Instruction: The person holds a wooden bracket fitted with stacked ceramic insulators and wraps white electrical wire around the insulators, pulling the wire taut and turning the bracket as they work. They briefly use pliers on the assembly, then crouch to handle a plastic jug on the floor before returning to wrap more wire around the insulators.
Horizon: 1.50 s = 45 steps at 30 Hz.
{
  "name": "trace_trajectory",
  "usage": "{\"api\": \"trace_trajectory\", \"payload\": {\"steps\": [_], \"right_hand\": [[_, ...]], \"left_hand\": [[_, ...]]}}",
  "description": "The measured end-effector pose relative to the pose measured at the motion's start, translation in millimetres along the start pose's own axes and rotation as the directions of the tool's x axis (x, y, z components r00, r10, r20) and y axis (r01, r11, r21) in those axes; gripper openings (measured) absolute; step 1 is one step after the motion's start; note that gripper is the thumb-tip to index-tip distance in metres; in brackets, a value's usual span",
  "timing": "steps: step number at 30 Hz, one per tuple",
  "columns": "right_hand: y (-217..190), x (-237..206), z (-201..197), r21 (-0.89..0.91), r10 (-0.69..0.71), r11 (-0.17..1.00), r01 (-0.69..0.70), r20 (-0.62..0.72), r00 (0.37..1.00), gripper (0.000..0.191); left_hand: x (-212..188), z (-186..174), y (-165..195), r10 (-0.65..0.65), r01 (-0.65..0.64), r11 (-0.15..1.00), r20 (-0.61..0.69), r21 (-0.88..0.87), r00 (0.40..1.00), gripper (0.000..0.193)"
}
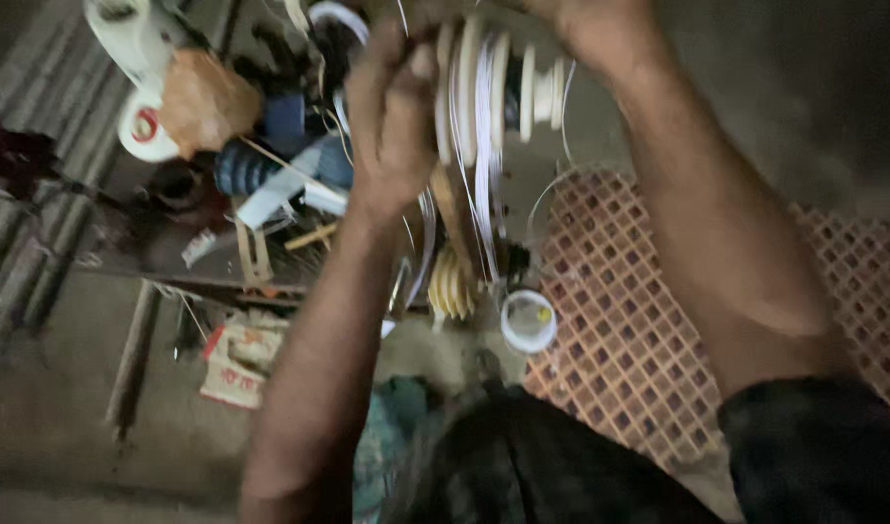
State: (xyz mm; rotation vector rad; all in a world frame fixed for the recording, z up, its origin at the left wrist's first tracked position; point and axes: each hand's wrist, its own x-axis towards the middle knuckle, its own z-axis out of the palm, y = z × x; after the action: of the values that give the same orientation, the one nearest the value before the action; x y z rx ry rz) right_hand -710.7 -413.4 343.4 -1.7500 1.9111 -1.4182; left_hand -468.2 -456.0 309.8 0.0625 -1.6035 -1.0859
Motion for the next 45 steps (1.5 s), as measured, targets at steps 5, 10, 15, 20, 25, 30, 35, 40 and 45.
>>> {"api": "trace_trajectory", "payload": {"steps": [5,10,15,20,25,30,35,40,45], "right_hand": [[115,-67,45,-0.084,0.570,0.820,-0.566,0.023,0.822,0.030],[185,-166,105,0.224,0.653,0.670,-0.708,0.277,0.705,0.035],[212,-270,139,0.213,0.513,0.779,-0.589,0.324,0.795,0.029],[164,-330,155,-0.509,0.225,0.859,-0.047,0.296,0.928,0.017],[51,-304,117,-0.435,-0.063,0.869,0.235,0.374,0.925,0.016],[-36,-214,54,-0.542,-0.574,0.471,0.696,0.411,0.708,0.020],[-110,-108,4,-0.610,-0.768,0.262,0.747,0.337,0.545,0.024],[-144,-54,-4,-0.365,-0.751,0.458,0.811,0.330,0.573,0.044],[-145,-57,-12,-0.437,-0.665,0.448,0.780,0.421,0.618,0.046]], "left_hand": [[-14,-4,-25,-0.161,0.156,0.986,-0.087,-0.059,0.983,0.035],[-21,-17,-38,0.079,-0.070,0.988,-0.063,0.136,0.995,0.033],[-29,-18,-37,0.030,-0.013,0.986,-0.101,0.168,0.994,0.029],[-33,-21,-38,0.136,-0.114,0.953,-0.059,0.281,0.989,0.022],[-15,-19,-28,0.360,-0.340,0.765,0.075,0.547,0.930,0.020],[0,-4,8,0.061,-0.060,0.993,0.001,0.106,0.998,0.031],[7,5,20,0.023,-0.025,0.994,-0.025,-0.103,0.999,0.031],[9,0,11,0.023,-0.026,0.984,-0.021,-0.175,1.000,0.023],[7,3,10,0.058,-0.060,0.988,-0.016,-0.139,0.998,0.027]]}}
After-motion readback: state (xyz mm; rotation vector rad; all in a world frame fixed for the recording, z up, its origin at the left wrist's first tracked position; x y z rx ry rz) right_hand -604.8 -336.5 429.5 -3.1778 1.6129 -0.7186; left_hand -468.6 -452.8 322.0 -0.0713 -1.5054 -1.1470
